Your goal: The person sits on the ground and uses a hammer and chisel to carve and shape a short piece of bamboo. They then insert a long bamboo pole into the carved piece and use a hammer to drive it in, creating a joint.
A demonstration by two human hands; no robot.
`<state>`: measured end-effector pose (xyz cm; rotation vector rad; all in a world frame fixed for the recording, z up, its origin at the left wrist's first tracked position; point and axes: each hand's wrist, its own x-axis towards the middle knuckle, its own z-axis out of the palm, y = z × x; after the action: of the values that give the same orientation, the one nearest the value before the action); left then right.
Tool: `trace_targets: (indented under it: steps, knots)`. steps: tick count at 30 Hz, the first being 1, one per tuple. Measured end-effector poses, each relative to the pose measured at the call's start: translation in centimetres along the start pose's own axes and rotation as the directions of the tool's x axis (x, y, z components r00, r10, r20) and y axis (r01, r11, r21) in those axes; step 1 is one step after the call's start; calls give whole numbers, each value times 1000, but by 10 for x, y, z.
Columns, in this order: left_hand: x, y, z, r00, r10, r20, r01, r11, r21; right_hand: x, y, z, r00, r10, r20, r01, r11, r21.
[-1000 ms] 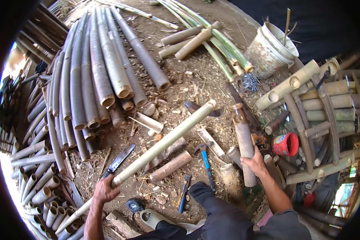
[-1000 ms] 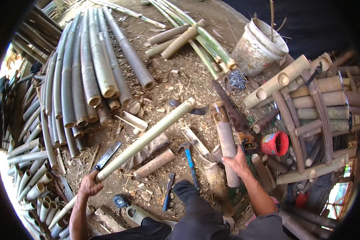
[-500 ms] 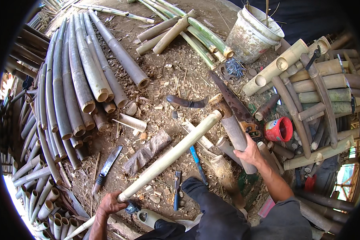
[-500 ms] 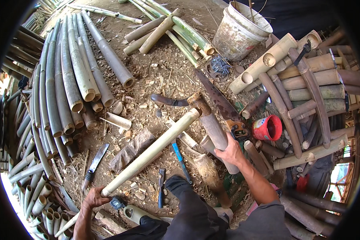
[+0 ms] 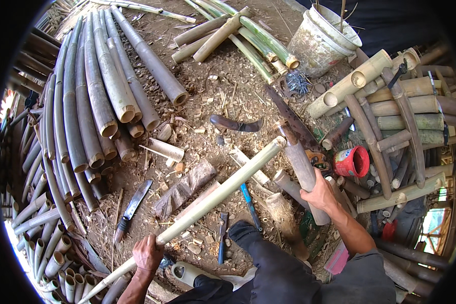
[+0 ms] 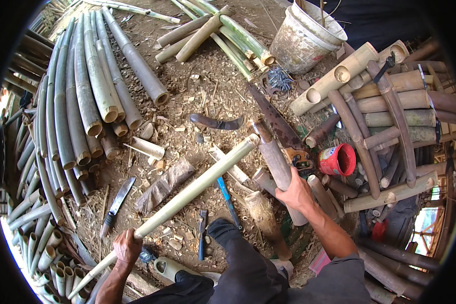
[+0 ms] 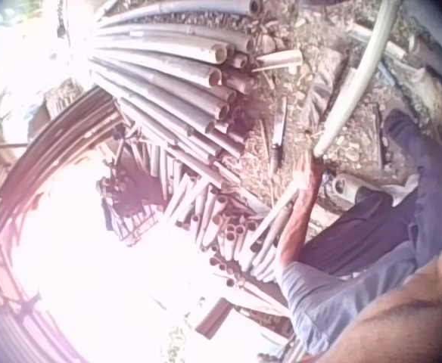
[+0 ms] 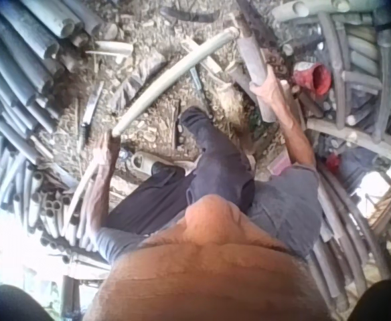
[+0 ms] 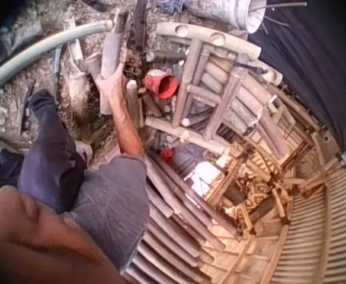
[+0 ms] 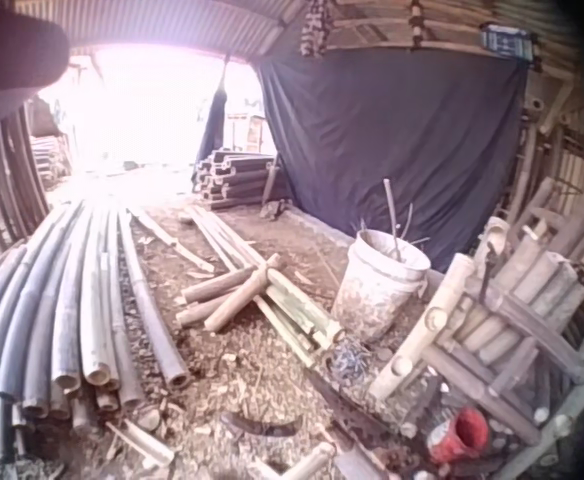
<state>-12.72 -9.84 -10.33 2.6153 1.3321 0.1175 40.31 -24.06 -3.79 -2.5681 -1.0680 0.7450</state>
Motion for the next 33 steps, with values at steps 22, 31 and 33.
trace_targets:
  steps: [22,31,33]
  knots:
    - [-12,100,36,731,-580,359,486,74,-871,-73,-142,128,743,-638,203,592,767,247]
    - [-131,-13,-78,41,-947,318,131,-311,-941,-106,-291,296,142,-934,329,939,232,252]
    - [-191,-70,-98,29,-992,124,107,-121,-987,-92,-286,326,37,-830,557,993,95,76]
